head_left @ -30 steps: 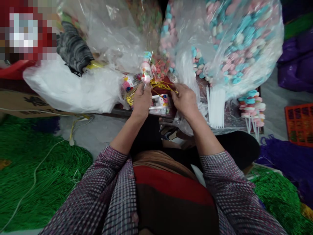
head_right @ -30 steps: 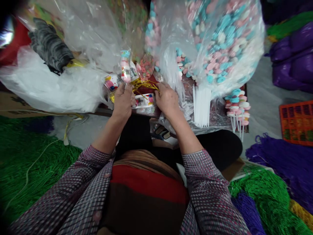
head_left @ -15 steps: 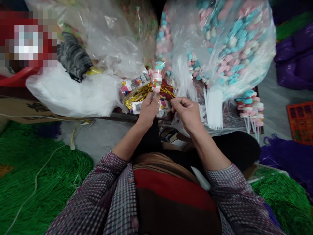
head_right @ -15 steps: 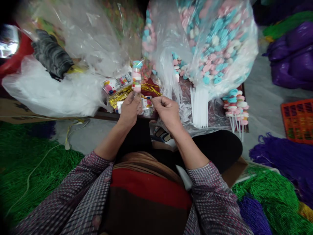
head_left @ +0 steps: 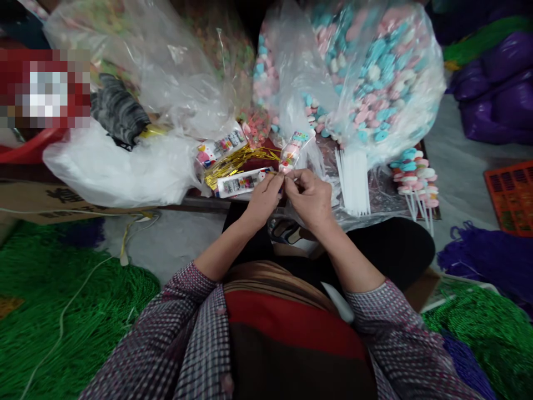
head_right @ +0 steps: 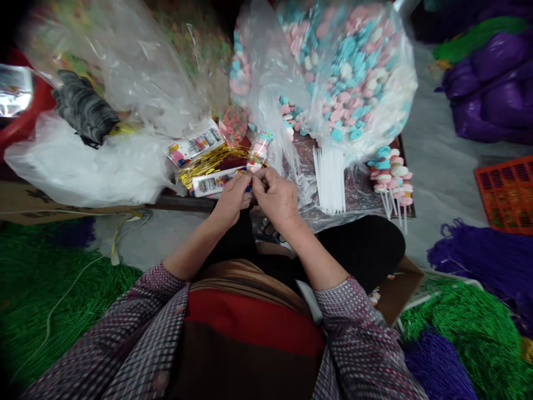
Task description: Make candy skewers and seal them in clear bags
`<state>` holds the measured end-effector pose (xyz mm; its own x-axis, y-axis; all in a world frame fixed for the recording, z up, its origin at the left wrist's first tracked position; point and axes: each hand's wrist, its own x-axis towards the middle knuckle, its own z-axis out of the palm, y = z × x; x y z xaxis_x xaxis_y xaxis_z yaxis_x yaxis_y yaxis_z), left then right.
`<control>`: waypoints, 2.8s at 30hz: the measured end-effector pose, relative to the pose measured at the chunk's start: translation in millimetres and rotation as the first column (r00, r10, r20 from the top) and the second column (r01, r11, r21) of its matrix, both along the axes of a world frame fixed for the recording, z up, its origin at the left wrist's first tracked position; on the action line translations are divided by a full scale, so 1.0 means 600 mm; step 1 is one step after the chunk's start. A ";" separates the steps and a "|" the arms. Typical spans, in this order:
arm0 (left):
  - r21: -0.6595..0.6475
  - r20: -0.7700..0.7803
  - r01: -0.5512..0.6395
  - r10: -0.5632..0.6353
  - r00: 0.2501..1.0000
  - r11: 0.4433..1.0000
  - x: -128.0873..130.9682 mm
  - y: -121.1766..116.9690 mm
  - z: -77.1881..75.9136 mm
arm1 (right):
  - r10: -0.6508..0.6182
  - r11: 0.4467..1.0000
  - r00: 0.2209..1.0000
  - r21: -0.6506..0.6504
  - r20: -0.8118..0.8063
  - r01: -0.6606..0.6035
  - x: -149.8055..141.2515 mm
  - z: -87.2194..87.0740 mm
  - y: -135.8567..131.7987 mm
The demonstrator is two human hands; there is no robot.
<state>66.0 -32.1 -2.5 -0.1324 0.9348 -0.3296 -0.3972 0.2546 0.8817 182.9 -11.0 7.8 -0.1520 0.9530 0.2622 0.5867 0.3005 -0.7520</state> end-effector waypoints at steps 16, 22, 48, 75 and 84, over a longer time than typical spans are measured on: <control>-0.073 0.477 0.498 -0.408 0.778 0.864 -0.025 -0.016 0.039 | 0.046 0.868 0.769 -0.356 -0.637 -0.346 0.041 0.006 -0.002; -0.053 0.559 0.642 -0.510 0.654 0.765 -0.024 -0.027 0.044 | 0.058 0.794 0.714 -0.401 -0.698 -0.456 0.058 -0.002 -0.005; 0.473 -0.289 0.537 -0.453 0.843 0.698 -0.048 -0.067 0.080 | 0.142 0.973 0.988 0.194 -0.057 -0.128 0.046 0.050 -0.022; 0.274 -0.475 0.584 -0.420 0.773 0.764 -0.064 -0.042 0.043 | 0.162 0.973 0.953 -0.122 -0.254 -0.198 0.059 0.048 -0.018; 0.170 -0.955 0.825 -0.116 0.272 0.539 -0.017 -0.050 0.004 | 0.082 0.893 0.777 -0.301 -0.624 -0.336 0.098 0.063 -0.040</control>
